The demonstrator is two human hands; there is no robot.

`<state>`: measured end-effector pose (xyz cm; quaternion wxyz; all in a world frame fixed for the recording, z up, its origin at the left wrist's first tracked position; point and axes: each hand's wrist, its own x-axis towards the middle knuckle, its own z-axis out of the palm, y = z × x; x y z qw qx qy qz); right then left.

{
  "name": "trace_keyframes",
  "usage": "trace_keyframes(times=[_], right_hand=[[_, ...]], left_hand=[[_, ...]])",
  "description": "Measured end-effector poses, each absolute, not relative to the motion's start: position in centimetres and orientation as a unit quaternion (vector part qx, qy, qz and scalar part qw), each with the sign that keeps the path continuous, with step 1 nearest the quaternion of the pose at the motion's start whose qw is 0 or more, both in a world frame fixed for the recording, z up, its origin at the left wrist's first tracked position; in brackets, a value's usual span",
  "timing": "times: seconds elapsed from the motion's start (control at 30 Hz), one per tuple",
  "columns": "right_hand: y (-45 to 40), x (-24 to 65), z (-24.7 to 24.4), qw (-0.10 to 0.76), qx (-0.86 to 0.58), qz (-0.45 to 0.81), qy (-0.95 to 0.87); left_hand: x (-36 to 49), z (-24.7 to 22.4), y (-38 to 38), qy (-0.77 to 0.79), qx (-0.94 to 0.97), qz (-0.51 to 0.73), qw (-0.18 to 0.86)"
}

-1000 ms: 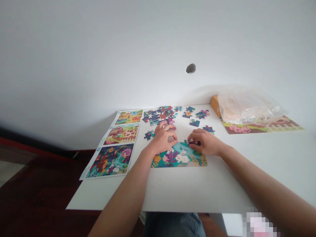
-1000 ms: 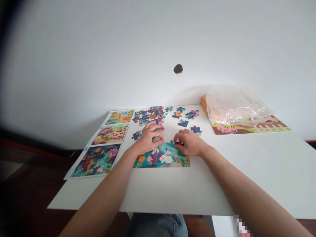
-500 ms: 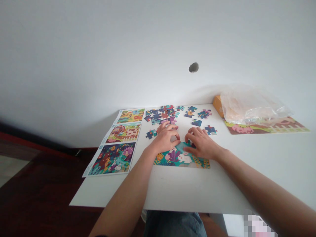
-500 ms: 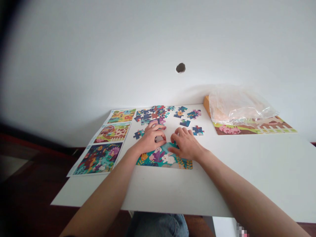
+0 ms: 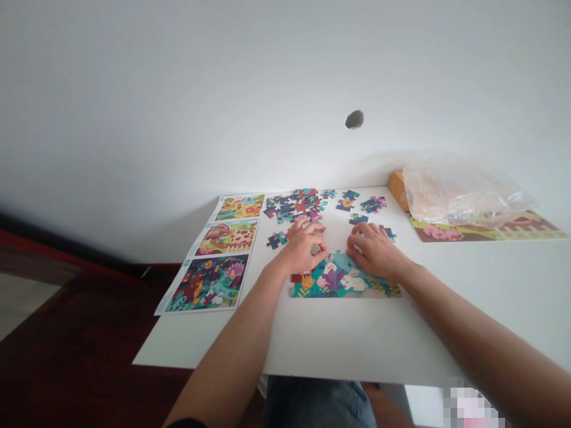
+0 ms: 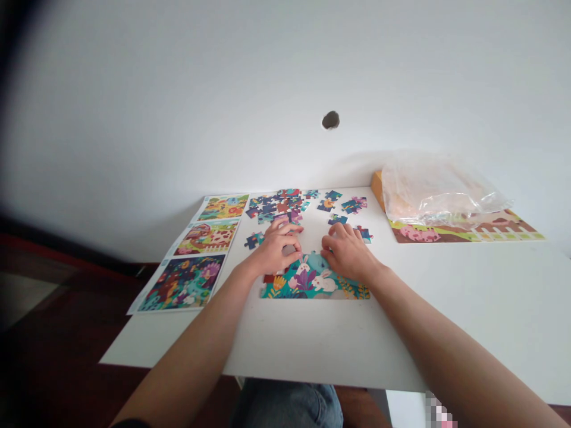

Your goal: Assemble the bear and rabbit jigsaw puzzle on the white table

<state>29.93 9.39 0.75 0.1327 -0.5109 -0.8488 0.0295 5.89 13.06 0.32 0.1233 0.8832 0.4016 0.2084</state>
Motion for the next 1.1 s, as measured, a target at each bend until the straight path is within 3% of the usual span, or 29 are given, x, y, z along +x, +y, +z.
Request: trace_keyframes(times=[0.87,0.97,1.1], right_hand=[[9.8,30.4,0.5,0.162,-0.542,0.031,-0.824],[9.9,30.4,0.7,0.193,-0.568,0.015,-0.8],[10.1,30.8,0.7,0.21,-0.681,-0.015,-0.702]], left_hand=[[6.1,0.7,12.8,0.365,0.901,0.193,0.136],[6.1,0.6,13.0,0.423,0.872,0.218,0.115],[5.4,0.2,13.8,0.632,0.717,0.291,0.046]])
